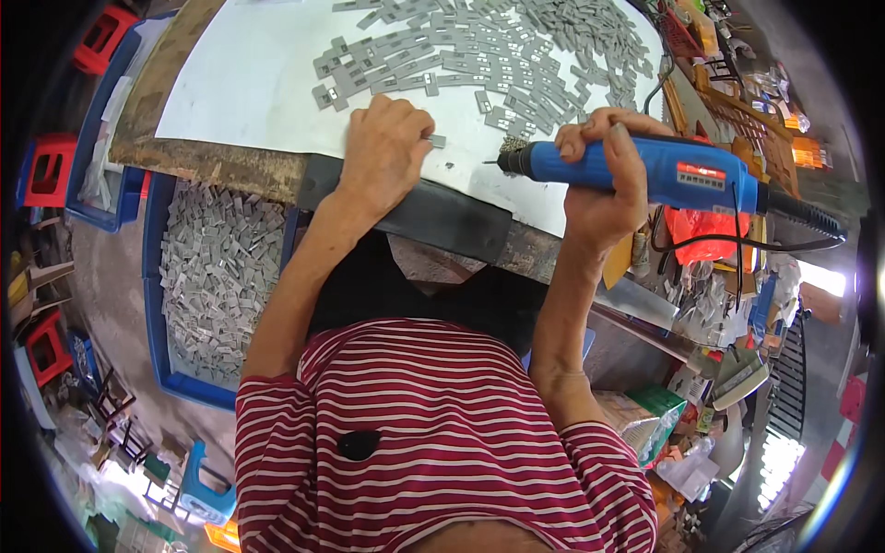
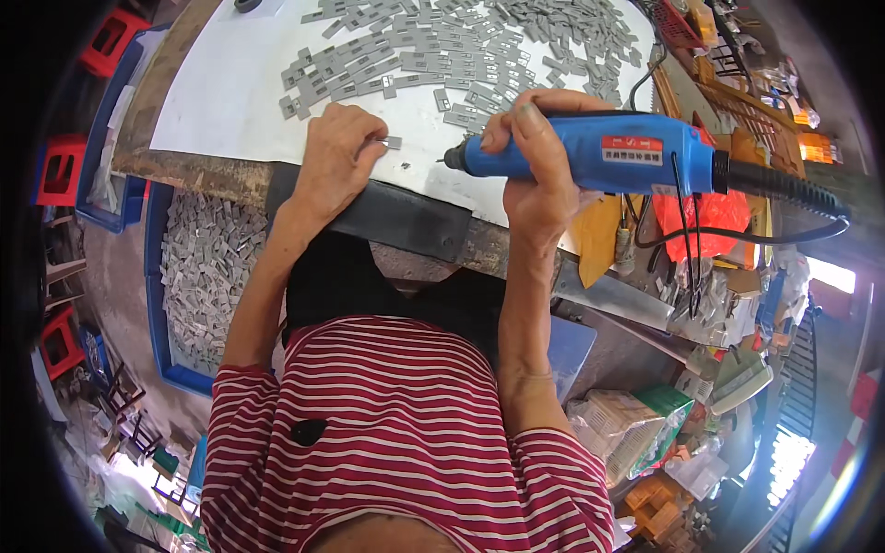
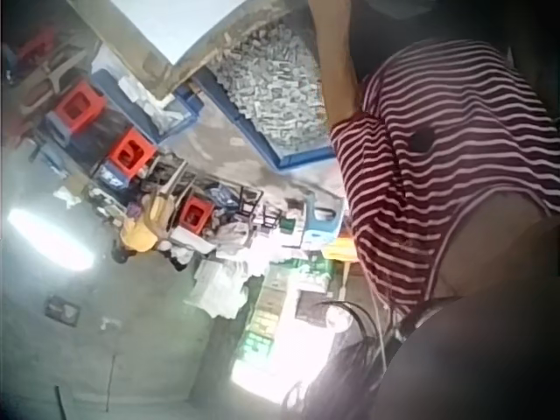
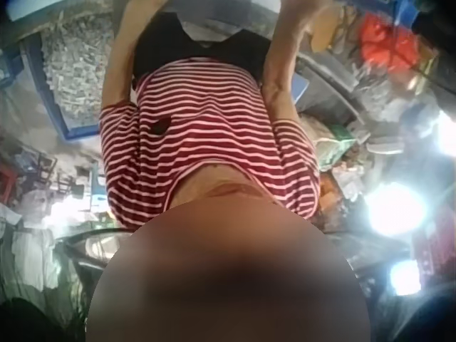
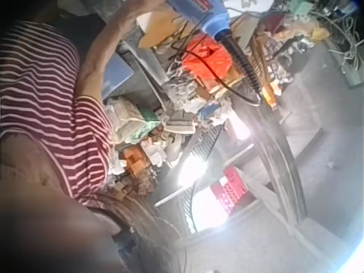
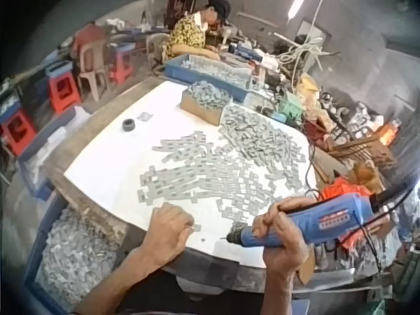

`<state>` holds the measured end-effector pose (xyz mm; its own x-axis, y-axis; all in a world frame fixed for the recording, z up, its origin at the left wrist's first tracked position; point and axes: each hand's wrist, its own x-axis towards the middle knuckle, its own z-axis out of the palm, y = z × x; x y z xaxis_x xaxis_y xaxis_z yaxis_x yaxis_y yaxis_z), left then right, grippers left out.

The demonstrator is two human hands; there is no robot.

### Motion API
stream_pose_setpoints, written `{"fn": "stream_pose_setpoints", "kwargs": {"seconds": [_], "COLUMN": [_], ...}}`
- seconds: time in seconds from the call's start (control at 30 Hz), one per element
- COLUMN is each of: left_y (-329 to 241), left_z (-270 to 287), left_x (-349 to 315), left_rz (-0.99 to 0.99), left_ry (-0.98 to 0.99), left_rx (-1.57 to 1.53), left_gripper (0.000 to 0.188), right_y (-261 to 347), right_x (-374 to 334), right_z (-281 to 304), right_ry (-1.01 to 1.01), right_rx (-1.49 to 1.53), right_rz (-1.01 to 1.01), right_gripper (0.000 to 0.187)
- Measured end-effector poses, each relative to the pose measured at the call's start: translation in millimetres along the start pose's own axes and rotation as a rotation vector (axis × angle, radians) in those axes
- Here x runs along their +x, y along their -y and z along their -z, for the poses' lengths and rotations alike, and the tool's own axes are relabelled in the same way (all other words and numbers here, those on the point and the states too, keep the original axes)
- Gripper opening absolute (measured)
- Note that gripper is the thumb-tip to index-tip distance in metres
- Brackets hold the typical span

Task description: The person is using an electric screwdriver to fasten tiny screws into small metal components at a workbench.

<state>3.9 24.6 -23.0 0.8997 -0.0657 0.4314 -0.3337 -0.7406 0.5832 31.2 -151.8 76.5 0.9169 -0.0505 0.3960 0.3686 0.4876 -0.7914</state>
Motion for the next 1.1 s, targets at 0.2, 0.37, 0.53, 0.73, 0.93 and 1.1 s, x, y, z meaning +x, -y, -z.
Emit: {"fn": "stream_pose_setpoints", "kwargs": {"seconds": [0.2, 0.37, 0.53, 0.73, 0.93, 1.1], "left_y": [-13, -13, -12, -13, -13, -14], "left_z": [-5, -5, -5, -6, -10, -19], "left_x": [-2, -3, -2, -2, 4, 14], "left_rz": [0.07, 0.078, 0.081, 0.065, 0.067, 0.028], "left_ry": [0.032, 0.007, 0.016, 0.004, 0.003, -0.001], "left_rx": [-0.026, -0.103, -0.121, -0.097, -0.09, -0.089], "left_gripper": [0.012, 0.013, 0.014, 0.02, 0.027, 0.028], "right_y": [-6, -14, -17, -14, -8, -5], "right_x": [5, 7, 6, 4, 2, 0], "right_z": [-17, -27, -30, -28, -21, -14], "right_ry": [0.046, 0.118, 0.114, 0.097, 0.069, 0.024], "right_rx": [-0.05, -0.072, -0.105, -0.117, -0.125, -0.083], "right_rz": [-0.013, -0.033, -0.06, -0.017, 0.004, 0.005], "right_gripper": [0.018, 0.019, 0.02, 0.018, 0.017, 0.018]}}
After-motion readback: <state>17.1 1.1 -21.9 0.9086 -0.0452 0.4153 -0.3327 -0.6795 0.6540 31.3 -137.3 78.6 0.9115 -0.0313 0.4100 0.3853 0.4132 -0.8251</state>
